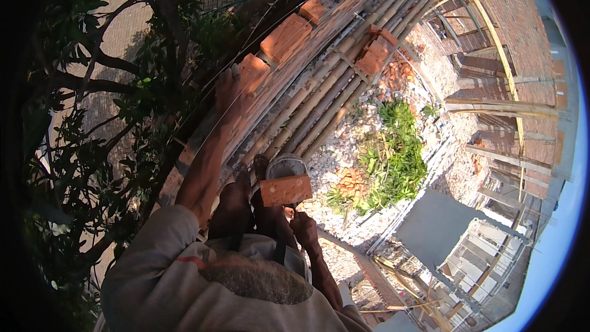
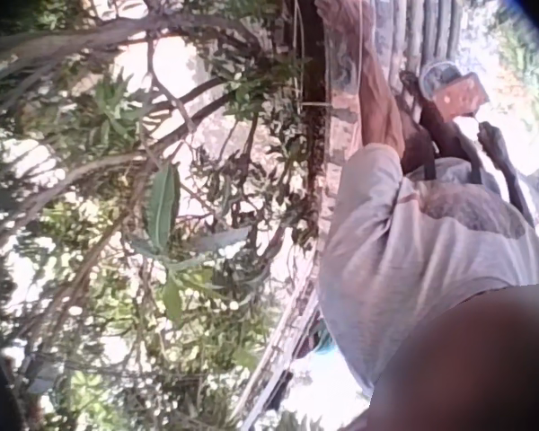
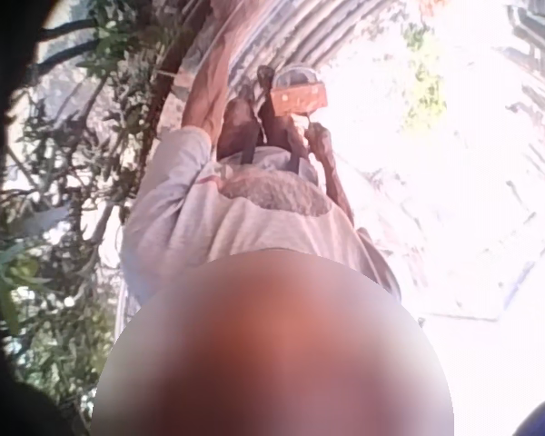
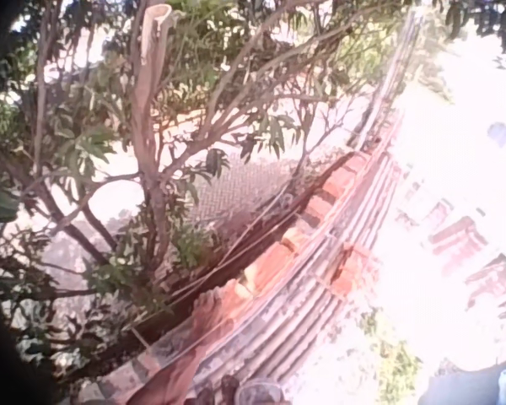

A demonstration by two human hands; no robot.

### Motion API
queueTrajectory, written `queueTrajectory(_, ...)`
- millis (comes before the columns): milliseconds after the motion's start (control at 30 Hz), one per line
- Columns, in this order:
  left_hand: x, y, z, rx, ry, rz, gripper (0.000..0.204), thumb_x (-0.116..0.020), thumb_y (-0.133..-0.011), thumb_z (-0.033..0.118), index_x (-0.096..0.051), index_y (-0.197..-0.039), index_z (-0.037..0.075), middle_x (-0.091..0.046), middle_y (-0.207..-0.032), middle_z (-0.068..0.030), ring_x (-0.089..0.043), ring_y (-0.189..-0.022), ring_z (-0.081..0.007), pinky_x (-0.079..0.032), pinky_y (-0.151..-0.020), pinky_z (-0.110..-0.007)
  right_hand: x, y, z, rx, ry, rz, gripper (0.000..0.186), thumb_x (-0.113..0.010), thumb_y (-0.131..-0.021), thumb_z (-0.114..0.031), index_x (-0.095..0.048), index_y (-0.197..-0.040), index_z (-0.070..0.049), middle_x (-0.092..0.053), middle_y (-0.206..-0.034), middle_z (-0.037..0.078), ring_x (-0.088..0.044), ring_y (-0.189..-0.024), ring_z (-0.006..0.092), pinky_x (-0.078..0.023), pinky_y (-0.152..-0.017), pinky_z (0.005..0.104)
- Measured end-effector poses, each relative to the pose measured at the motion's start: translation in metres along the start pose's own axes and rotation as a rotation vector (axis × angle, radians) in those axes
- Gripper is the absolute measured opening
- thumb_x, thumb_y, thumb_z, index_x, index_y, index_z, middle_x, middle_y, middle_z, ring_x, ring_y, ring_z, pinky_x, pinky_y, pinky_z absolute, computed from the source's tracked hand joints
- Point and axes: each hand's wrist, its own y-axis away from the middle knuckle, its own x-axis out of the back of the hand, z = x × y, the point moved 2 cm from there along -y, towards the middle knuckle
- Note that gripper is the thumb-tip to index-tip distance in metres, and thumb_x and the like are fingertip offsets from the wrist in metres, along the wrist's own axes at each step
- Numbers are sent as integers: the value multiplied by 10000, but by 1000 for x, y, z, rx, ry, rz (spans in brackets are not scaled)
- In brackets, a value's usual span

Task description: The person scoops mortar from a bucket with a trowel and applies it to a brick wall under construction. They place bricks onto the mortar, tap them into position, and continue the cycle of applying mortar and laying bricks along the wall.

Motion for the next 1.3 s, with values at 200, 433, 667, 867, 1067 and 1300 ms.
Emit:
queueTrajectory(200, -4, -4, 5, 59, 9, -53, 892, -769, -624, 223, -354, -1350, -89, -479, -1095, -178, -490, -995, -329, -418, -819, -453, -1, -11, -15, 34, 121, 10, 308, -571, -909, -330, -543, -840, -31, -500, -591, -10, -478, -492, 75, -388, -426, 265)
queueTrajectory(433, 27, 9, 16, 76, -10, -76, 1006, -799, -655, 287, -255, -1409, -96, -437, -1212, -217, -440, -1130, -364, -376, -937, -523, -4, -13, -45, 121, 143, 14, 236, -585, -891, -252, -521, -798, -45, -511, -571, 18, -497, -472, 98, -397, -428, 285)
queueTrajectory(667, 62, 176, 87, -376, 43, -613, 834, -688, -711, 296, -370, -1416, -16, -455, -1248, -220, -444, -1157, -370, -377, -961, -493, -22, -15, -50, 87, 115, -44, 401, -533, -952, -412, -498, -807, -40, -485, -588, 9, -463, -493, 93, -384, -440, 290)
queueTrajectory(867, 66, 229, 74, -156, 189, -422, 840, -672, -640, 219, -376, -1369, -73, -470, -1198, -211, -448, -1110, -365, -365, -906, -495, -42, -16, -47, 334, 398, -116, 529, -429, -987, -478, -510, -768, -3, -476, -664, 61, -549, -583, 146, -429, -502, 318)
queueTrajectory(1067, 71, 217, 21, 30, 276, -307, 904, -768, -611, 217, -338, -1354, -70, -423, -1229, -237, -428, -1138, -404, -330, -966, -509, -60, -26, -47, 520, 495, -96, 547, -476, -942, -527, -522, -802, 0, -467, -643, 60, -508, -568, 128, -419, -491, 317)
queueTrajectory(1300, 82, 149, -49, 164, 143, -36, 794, -769, -635, 185, -394, -1303, -21, -457, -1202, -209, -448, -1133, -380, -370, -946, -495, -45, -28, -1, 150, 437, -76, 467, -532, -912, -456, -526, -825, 3, -460, -558, 42, -498, -497, 117, -426, -449, 320)
